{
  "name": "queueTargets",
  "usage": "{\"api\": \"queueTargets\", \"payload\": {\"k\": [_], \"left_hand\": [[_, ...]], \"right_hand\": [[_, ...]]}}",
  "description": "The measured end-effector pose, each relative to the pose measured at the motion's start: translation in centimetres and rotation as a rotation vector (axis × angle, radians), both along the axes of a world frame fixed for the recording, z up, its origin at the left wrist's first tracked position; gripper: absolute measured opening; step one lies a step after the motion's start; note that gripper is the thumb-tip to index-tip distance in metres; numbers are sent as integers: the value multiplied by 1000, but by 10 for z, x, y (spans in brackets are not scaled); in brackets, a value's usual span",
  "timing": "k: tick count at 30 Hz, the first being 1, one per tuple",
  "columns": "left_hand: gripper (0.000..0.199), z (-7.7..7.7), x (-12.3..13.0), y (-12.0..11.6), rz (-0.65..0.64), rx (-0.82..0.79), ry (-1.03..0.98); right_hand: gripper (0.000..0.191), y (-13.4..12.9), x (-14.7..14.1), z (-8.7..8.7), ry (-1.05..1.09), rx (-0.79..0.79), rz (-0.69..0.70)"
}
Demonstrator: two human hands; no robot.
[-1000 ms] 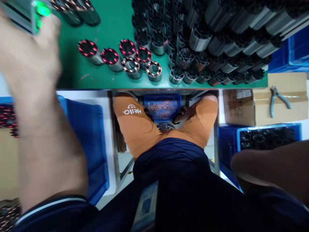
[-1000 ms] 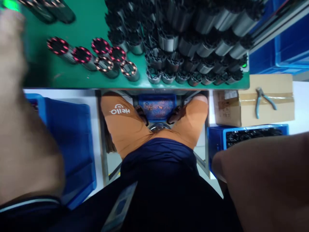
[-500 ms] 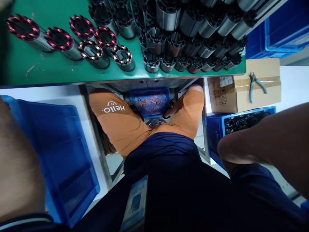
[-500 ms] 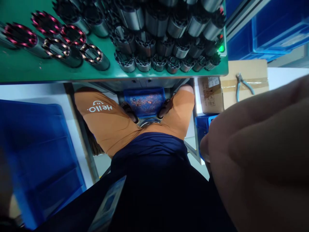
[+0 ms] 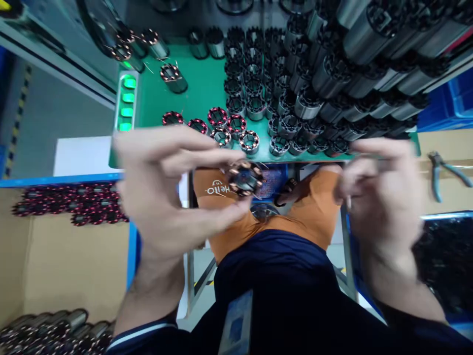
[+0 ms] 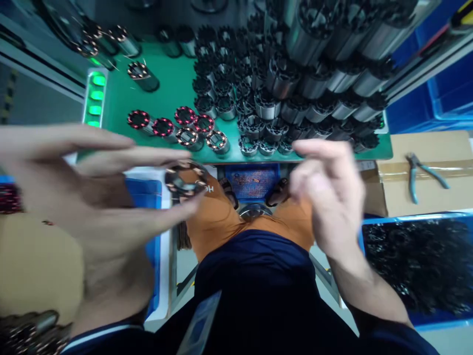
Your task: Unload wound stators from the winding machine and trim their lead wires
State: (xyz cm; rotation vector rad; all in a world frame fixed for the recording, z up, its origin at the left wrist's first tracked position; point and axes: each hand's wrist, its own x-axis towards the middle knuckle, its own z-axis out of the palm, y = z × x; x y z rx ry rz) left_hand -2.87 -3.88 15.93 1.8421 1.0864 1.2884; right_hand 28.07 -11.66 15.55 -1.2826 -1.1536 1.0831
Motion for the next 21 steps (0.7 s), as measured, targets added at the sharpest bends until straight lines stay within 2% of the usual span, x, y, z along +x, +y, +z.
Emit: {"api": "queueTargets", "payload": {"k": [2,5,7,11,14,17,19,21], "left_hand": [[68,-10,19,-15,-83,63,13],[73,-24,45,-31,-175,70,6],[77,-30,52,-35,-196,64,-16],[77,-34,48,-36,-122,152,-8],[52,-30,42,-38,-71,260,85],[22,-23,38,-40,-103,278,182],[20,-26,36,-40,-138,276,235],[19,-38,33,-38,-170,275,257]], "right_hand": [[49,7,-9,-4,106,-63,104],[74,15,-20,-8,227,-223,348],[74,18,-23,-9,281,-253,408],[59,18,-20,-7,288,-240,358],[56,16,-18,-4,261,-241,302],[53,15,-16,-4,266,-230,276],[52,15,-15,-5,244,-228,260],[54,14,-11,-6,218,-221,226]]}}
